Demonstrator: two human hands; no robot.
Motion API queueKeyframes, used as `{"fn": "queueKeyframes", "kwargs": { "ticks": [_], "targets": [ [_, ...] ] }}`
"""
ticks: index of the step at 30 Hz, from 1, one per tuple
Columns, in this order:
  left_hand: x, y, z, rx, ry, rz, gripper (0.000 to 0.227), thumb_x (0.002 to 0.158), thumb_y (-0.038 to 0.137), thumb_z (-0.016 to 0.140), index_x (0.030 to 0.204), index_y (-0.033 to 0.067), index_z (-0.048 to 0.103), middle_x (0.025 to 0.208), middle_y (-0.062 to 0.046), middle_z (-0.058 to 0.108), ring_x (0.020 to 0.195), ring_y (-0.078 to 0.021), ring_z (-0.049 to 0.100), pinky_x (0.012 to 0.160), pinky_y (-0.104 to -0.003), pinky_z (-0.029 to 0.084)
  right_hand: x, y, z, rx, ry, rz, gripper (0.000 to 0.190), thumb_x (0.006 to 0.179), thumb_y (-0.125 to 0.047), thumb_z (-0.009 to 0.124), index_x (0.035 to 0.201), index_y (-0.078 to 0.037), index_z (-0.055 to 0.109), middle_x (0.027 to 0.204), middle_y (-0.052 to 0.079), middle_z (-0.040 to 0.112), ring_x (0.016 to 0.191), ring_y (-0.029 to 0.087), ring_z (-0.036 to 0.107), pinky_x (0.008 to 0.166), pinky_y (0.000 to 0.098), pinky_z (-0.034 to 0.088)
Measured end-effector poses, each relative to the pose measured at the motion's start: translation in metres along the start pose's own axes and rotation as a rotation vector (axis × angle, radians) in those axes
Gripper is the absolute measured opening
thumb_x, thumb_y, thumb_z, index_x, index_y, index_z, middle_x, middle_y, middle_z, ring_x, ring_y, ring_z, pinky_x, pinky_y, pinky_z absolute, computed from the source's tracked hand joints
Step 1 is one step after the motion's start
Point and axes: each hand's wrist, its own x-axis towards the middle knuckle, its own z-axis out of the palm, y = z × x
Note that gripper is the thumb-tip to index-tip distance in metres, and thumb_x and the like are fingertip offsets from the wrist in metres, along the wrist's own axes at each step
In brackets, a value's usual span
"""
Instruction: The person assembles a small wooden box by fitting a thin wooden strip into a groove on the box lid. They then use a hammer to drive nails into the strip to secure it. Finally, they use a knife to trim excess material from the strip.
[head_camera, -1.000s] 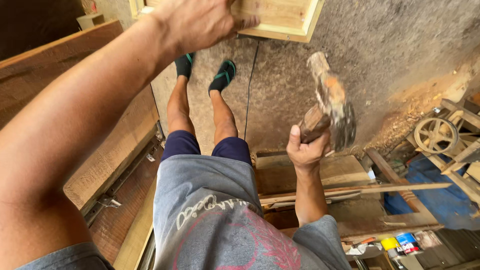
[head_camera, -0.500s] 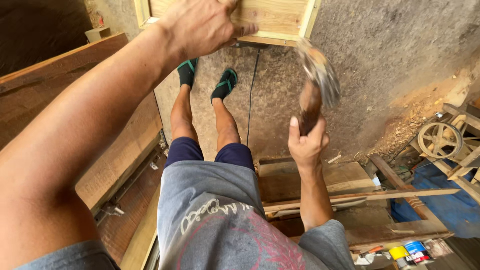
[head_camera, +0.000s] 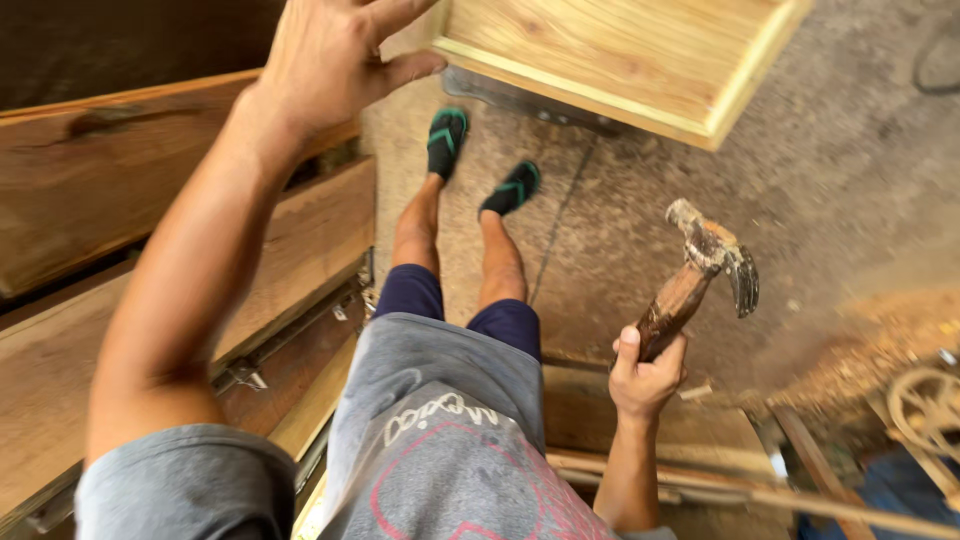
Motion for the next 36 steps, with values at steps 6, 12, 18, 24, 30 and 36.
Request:
{"fn": "queueKeyframes", "kwargs": {
  "ticks": [6, 12, 18, 24, 30, 36],
  "targets": [
    [-0.033, -0.029, 0.049, -0.411, 0.106, -0.116, 0.079, 0.09, 0.034, 0.096, 0.157, 0.0218, 0.054, 0.161, -0.015, 0.048, 0.076, -0.0178, 0.076, 0.072, -0.028, 0.065, -0.019, -0.02, 0.034, -0.038, -0.102, 0.026, 0.029, 0.101, -0.028, 0.069, 0.104, -0.002, 0.058, 0.072, 0.007, 0.07, 0.066, 0.019, 0.07, 0.067, 0.0327, 0.054],
    [-0.034, -0.043, 0.104, -0.733, 0.198, -0.065, 0.079, 0.094, 0.021, 0.091, 0.16, 0.0253, 0.047, 0.163, -0.005, 0.049, 0.11, -0.0154, 0.077, 0.068, -0.022, 0.065, -0.024, -0.051, 0.084, -0.014, -0.14, 0.035, 0.029, 0.1, -0.029, 0.069, 0.101, -0.002, 0.059, 0.072, 0.006, 0.07, 0.065, 0.018, 0.071, 0.066, 0.0325, 0.055],
    [-0.031, -0.033, 0.124, -0.869, 0.314, -0.162, 0.071, 0.094, 0.016, 0.09, 0.154, 0.0224, 0.053, 0.139, -0.007, 0.072, 0.075, -0.0093, 0.06, 0.062, -0.026, 0.051, -0.036, -0.08, 0.124, 0.02, -0.141, 0.055, 0.026, 0.1, -0.027, 0.068, 0.101, -0.002, 0.059, 0.07, 0.005, 0.069, 0.064, 0.016, 0.07, 0.065, 0.0307, 0.054],
    [-0.03, -0.027, 0.128, -0.968, 0.307, -0.285, 0.061, 0.089, 0.012, 0.089, 0.144, 0.0154, 0.061, 0.126, -0.012, 0.078, 0.068, -0.0129, 0.054, 0.061, -0.028, 0.048, -0.049, -0.092, 0.145, 0.062, -0.143, 0.12, 0.025, 0.1, -0.026, 0.067, 0.102, -0.002, 0.059, 0.07, 0.005, 0.068, 0.064, 0.015, 0.068, 0.064, 0.0295, 0.053],
    [-0.026, -0.028, 0.126, -0.969, 0.386, -0.137, 0.056, 0.093, 0.003, 0.084, 0.143, 0.0118, 0.062, 0.139, -0.016, 0.066, 0.116, -0.0214, 0.077, 0.091, -0.029, 0.063, -0.056, -0.095, 0.155, 0.047, -0.121, 0.141, 0.026, 0.099, -0.026, 0.068, 0.102, -0.002, 0.059, 0.071, 0.005, 0.069, 0.064, 0.015, 0.069, 0.064, 0.03, 0.054],
    [-0.025, -0.027, 0.125, -0.93, 0.347, -0.176, 0.056, 0.091, 0.003, 0.084, 0.142, 0.0111, 0.062, 0.135, -0.015, 0.068, 0.113, -0.0208, 0.078, 0.092, -0.03, 0.062, -0.056, -0.096, 0.155, 0.058, -0.121, 0.192, 0.027, 0.098, -0.027, 0.069, 0.1, -0.002, 0.059, 0.069, 0.005, 0.068, 0.062, 0.015, 0.068, 0.062, 0.0305, 0.054]
  ]
}}
